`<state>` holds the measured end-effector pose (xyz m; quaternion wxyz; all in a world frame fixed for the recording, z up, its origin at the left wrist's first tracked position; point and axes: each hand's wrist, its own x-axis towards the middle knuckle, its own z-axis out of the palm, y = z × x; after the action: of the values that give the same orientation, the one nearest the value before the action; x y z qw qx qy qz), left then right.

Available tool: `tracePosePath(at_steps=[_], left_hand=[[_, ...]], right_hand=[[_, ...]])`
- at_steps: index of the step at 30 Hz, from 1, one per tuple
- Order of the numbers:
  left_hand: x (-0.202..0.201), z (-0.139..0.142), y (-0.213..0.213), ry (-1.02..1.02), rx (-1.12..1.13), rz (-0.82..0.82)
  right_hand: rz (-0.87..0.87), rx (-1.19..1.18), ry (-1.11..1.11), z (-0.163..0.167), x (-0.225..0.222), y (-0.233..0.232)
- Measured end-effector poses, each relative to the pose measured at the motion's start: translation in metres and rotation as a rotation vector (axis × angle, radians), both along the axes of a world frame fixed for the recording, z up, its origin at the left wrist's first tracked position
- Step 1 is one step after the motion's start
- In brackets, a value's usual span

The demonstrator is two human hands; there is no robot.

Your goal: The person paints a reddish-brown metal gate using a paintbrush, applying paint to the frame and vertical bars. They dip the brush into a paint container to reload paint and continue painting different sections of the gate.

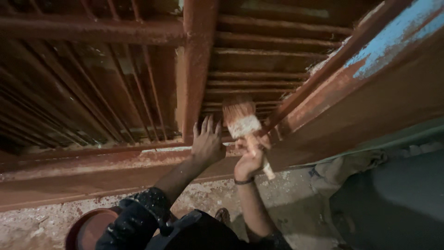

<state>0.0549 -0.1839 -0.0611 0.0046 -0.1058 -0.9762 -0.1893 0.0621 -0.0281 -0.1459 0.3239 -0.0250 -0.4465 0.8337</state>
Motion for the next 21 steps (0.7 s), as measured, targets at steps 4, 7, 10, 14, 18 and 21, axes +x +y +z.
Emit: tracePosePath(at_steps=[4,7,10,14,18,21], left_hand=[[0.008,-0.013,-0.008,0.035,0.024,0.014],[0.008,-0.018,-0.010,0.054,0.031,-0.015],[0.006,-0.014,-0.010,0.075,0.036,-0.022],[0.005,-0.007,-0.011,0.062,0.087,-0.045],[0.008,-0.010,-0.019,0.084,0.042,-0.053],[0.011,-0.016,-0.027,0.111,0.055,-0.045]], right_hand=[[0.066,-0.011,-0.192,-0.053,0.010,0.004],[0.064,-0.111,-0.321,-0.060,0.005,0.008],[0.106,-0.150,-0.110,-0.038,-0.006,0.008],[0.184,-0.099,0.098,-0.008,-0.009,0.005],[0.110,-0.111,-0.087,-0.024,0.004,-0.010],[0.026,-0.021,-0.123,-0.047,0.017,-0.019]])
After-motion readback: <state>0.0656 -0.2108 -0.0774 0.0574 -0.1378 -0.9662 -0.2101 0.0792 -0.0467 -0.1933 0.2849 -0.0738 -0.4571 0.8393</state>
